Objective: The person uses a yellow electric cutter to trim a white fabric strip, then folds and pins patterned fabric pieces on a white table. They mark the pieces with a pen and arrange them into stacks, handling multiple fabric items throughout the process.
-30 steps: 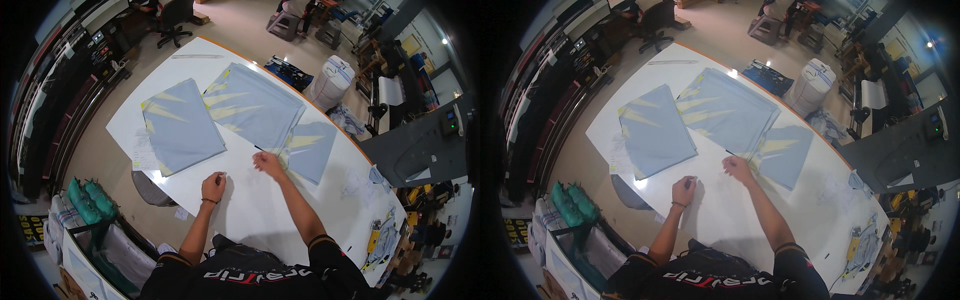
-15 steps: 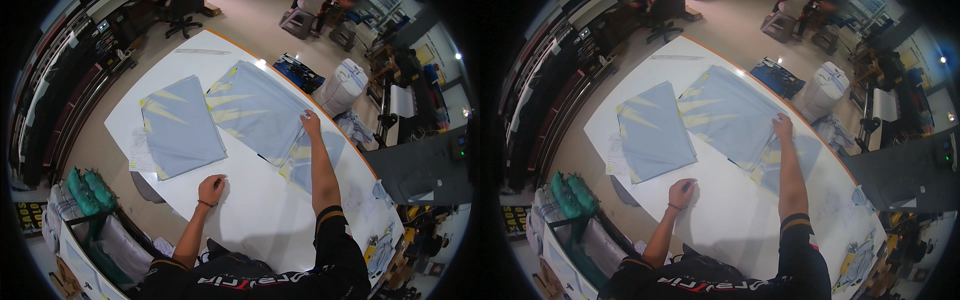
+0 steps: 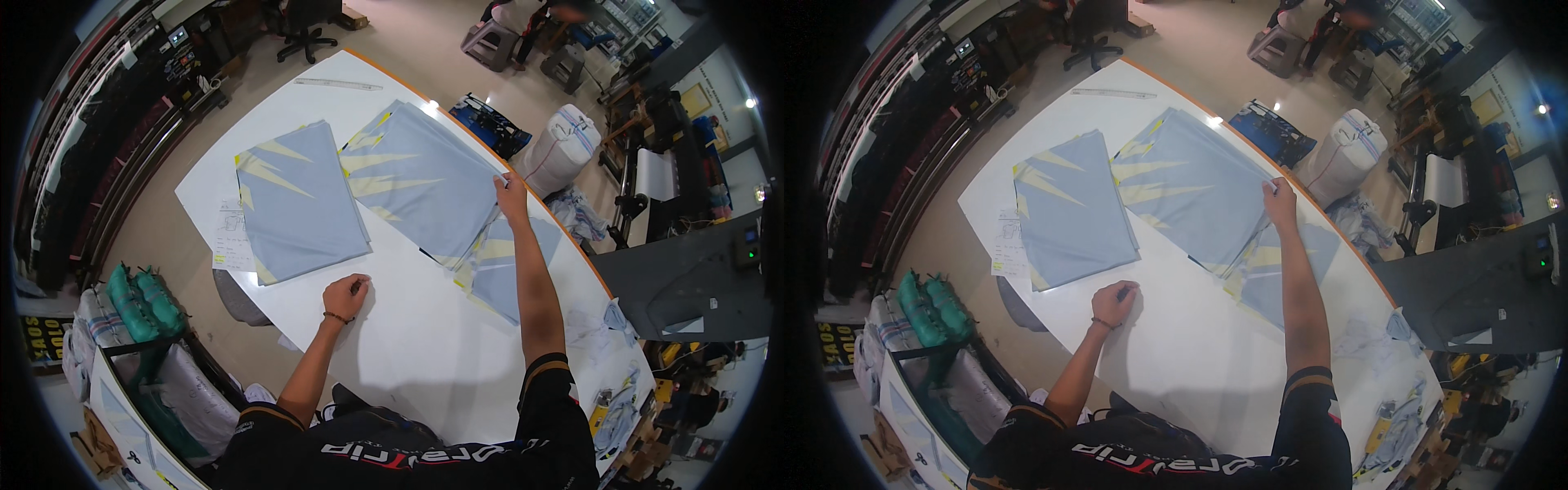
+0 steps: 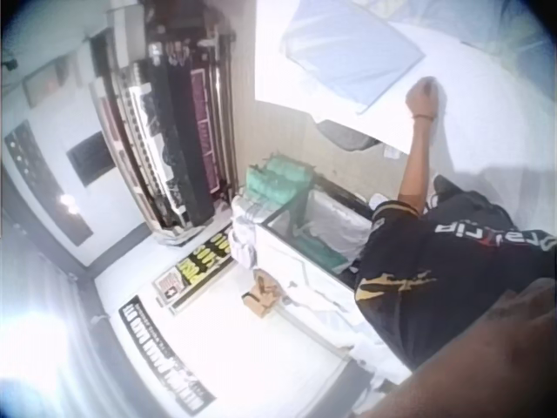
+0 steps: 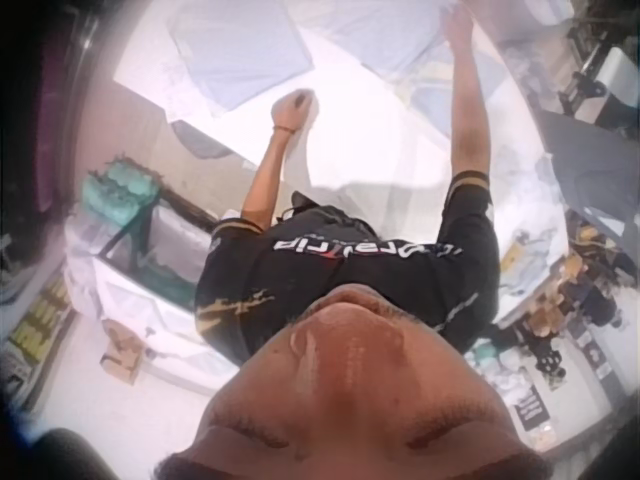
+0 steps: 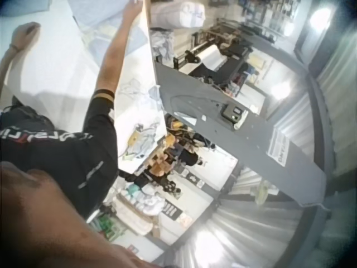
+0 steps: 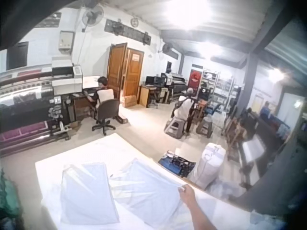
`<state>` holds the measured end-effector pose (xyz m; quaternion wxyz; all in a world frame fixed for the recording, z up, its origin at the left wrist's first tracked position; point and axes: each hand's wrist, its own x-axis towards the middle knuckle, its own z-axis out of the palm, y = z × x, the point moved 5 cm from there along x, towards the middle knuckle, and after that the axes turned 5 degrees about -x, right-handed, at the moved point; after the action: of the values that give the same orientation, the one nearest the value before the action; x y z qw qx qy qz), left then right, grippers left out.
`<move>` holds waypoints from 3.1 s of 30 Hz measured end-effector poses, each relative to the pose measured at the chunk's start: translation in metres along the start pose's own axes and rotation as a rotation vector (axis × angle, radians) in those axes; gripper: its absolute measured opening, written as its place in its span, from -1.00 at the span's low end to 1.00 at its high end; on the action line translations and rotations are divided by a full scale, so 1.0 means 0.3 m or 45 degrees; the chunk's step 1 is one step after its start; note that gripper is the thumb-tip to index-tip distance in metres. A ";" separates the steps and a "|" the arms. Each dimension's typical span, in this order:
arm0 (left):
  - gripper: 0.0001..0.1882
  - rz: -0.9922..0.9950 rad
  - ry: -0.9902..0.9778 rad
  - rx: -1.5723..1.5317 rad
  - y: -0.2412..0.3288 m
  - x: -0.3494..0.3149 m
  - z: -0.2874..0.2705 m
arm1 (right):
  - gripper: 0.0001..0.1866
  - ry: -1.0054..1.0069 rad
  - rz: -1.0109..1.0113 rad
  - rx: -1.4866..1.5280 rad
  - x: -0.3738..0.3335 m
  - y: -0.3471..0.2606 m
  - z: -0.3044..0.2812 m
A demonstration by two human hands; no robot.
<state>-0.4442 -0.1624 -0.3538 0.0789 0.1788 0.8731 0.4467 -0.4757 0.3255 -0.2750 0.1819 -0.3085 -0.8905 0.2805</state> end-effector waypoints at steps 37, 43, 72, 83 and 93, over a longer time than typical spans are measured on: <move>-0.57 -0.939 0.956 -2.390 -0.160 0.101 -0.175 | -0.73 -0.779 0.041 1.054 -0.671 -0.821 0.538; -0.55 -0.600 1.208 -2.110 -0.268 0.067 -0.373 | -0.72 -0.704 -0.071 1.292 -0.681 -0.901 0.326; -0.48 0.344 -1.037 -0.553 0.802 -0.991 -0.308 | -0.65 -0.145 0.292 1.362 -1.633 0.129 -0.892; -0.52 0.199 -1.449 0.270 0.348 -1.334 0.317 | -0.76 -0.364 0.708 0.381 -1.971 0.682 -0.610; -0.66 -0.128 -0.489 0.108 0.059 -0.954 0.113 | -0.80 0.265 0.056 -0.658 -1.973 0.463 -0.670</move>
<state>-0.1656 -0.2370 -0.3658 0.2587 0.2201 0.8678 0.3626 0.1266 0.1084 -0.2932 0.1815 -0.3910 -0.9022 0.0148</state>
